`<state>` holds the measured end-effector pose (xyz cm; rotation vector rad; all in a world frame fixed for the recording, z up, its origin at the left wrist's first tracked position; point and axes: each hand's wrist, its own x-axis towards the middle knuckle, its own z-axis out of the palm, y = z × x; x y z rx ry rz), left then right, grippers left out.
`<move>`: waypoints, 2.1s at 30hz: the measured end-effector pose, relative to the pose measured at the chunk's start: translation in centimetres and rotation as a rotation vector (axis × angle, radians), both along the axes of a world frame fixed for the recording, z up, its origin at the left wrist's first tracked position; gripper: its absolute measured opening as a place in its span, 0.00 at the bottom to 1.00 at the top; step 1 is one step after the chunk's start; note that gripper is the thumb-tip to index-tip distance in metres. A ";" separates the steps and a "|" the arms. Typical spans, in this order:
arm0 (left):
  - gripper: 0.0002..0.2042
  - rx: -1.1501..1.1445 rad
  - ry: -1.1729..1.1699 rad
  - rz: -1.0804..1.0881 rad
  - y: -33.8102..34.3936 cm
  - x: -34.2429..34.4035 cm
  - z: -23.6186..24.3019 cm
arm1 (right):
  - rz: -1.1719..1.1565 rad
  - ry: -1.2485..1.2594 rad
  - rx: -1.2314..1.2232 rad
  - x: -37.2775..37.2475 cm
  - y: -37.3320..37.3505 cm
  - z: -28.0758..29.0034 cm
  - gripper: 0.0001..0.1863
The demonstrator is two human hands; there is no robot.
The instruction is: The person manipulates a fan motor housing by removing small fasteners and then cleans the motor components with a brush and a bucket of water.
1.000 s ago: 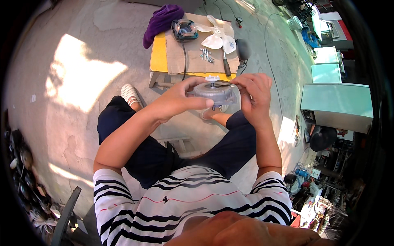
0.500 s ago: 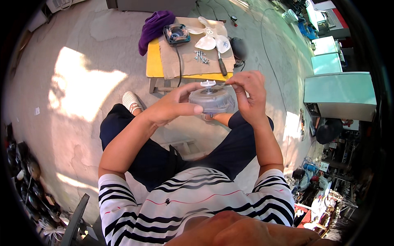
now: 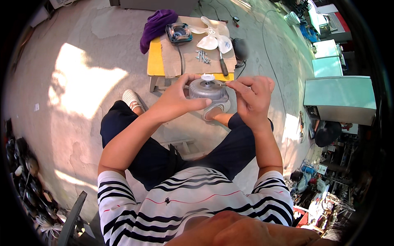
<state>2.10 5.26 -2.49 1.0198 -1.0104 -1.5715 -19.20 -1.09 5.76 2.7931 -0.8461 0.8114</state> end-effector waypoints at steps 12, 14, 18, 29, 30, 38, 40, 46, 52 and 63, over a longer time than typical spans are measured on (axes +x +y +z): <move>0.44 -0.028 -0.213 0.070 -0.3 -0.1 0.0 | -0.002 0.126 -0.161 0.2 0.0 -0.3 0.22; 0.44 -0.037 -0.235 0.093 -0.3 -0.1 0.1 | -0.005 0.132 -0.159 0.2 0.1 -0.1 0.22; 0.44 -0.057 -0.315 0.103 -0.3 0.1 0.4 | -0.003 0.127 -0.166 0.4 0.1 0.1 0.23; 0.44 -0.054 -0.357 0.141 -0.1 0.0 0.5 | 0.020 0.245 -0.200 1.4 1.4 1.1 0.24; 0.44 -0.058 -0.371 0.148 -0.1 0.1 0.4 | 0.028 0.253 -0.201 1.5 1.4 1.2 0.25; 0.44 -0.053 -0.408 0.153 -0.1 0.1 0.6 | 0.056 0.278 -0.188 1.9 1.6 1.4 0.26; 0.44 -0.059 -0.406 0.151 -0.1 0.1 0.5 | 0.038 0.286 -0.188 1.8 1.6 1.6 0.25; 0.43 -0.093 -0.389 0.153 0.0 0.0 0.6 | -0.008 0.207 -0.128 1.7 1.5 1.9 0.22; 0.42 -0.133 -0.381 0.138 0.2 0.1 0.8 | 0.002 0.198 -0.093 0.9 1.1 1.6 0.22; 0.41 -0.137 -0.386 0.125 0.3 0.0 0.9 | 0.002 0.174 -0.069 0.4 1.0 1.3 0.23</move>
